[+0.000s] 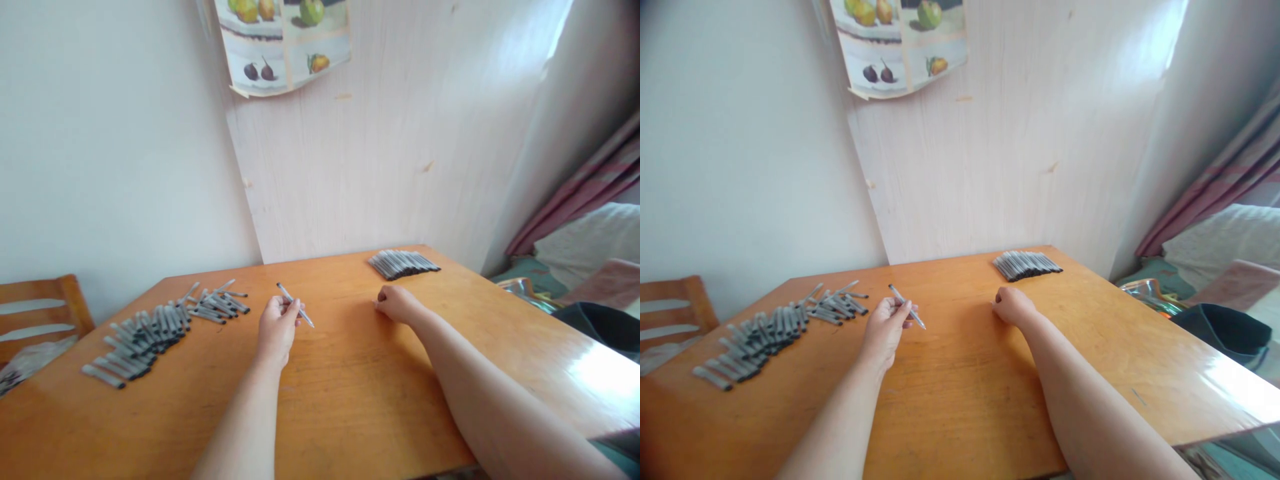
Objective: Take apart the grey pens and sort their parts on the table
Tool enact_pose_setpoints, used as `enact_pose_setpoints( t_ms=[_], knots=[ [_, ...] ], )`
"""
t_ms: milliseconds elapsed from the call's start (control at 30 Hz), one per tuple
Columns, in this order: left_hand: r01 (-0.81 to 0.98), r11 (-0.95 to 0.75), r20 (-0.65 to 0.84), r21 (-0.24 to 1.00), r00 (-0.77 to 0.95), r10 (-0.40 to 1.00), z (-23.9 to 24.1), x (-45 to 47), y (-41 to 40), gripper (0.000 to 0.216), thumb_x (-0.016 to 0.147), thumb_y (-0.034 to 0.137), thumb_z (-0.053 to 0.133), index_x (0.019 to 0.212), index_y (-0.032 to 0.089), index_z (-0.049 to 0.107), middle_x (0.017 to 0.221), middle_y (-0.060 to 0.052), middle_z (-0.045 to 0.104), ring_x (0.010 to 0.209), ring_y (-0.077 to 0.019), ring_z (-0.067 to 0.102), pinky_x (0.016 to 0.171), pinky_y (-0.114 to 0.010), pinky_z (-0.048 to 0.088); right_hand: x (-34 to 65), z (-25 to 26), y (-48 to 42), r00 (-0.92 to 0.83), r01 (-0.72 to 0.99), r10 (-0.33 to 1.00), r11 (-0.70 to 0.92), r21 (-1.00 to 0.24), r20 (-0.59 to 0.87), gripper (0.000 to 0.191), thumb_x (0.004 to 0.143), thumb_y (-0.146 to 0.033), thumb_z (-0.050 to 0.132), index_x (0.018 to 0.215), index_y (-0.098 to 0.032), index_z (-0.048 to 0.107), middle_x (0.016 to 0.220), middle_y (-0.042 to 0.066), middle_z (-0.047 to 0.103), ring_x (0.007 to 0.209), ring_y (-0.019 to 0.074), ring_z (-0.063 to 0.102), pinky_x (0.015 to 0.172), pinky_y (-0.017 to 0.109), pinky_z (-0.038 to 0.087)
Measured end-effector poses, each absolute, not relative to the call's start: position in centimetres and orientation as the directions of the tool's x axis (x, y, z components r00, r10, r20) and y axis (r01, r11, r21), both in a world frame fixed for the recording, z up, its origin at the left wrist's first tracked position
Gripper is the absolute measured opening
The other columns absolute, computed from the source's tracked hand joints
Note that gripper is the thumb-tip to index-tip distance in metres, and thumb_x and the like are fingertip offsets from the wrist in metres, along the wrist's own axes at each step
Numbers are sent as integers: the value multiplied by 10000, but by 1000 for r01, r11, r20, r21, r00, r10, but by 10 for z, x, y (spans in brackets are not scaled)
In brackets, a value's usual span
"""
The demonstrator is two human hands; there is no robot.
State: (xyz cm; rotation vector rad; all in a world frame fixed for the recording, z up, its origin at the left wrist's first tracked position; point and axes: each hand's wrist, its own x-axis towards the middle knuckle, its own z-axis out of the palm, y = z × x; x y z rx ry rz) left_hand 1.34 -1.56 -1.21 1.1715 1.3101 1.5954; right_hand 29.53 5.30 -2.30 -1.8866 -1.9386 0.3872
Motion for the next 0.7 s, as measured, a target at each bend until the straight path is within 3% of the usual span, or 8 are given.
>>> enact_pose_setpoints(
  t_ms=[100,200,267,367,533,700],
  knots=[
    [-102,-193,151,976,-320,935,-11,13,-15,351,699,390,701,893,156,525,851,-88,694,732,-159,650,607,-250,465,277,-23,45,-63,860,995,96,-501,82,140,748,-274,592,712,-149,643,760,97,675,723,187,600,594,255,367],
    [-200,-191,122,961,-311,942,-11,14,-15,333,698,363,708,881,155,524,881,-103,697,757,-165,658,643,-267,475,252,-18,28,-170,779,984,162,-605,45,211,848,-298,472,783,-159,616,705,54,673,592,126,588,533,220,387],
    [-260,-195,114,946,-296,948,-11,14,-15,324,701,349,712,878,156,522,893,-106,699,781,-166,660,668,-272,478,234,-15,14,-322,537,947,184,-823,1,214,867,-329,462,859,-158,590,730,50,674,558,114,581,497,211,405],
    [-328,-190,100,925,-273,957,-10,15,-16,308,709,328,713,882,160,521,910,-103,698,806,-161,658,698,-271,477,213,-11,-4,-433,316,901,157,-936,4,189,849,-336,510,866,-158,572,711,28,649,531,100,562,498,216,439],
    [-347,-176,92,921,-246,965,-9,17,-18,302,710,315,716,892,161,531,917,-100,696,821,-165,656,704,-274,475,199,-9,-15,-486,139,873,114,-984,33,133,800,-266,571,859,-148,577,726,14,630,578,97,574,562,232,480],
    [-339,-165,92,926,-223,971,-8,20,-19,302,718,317,712,897,159,527,925,-98,694,832,-169,656,727,-294,481,197,-8,-17,-473,144,881,112,-983,31,168,819,-295,563,877,-139,590,732,13,619,576,93,564,554,230,475]
  ],
)
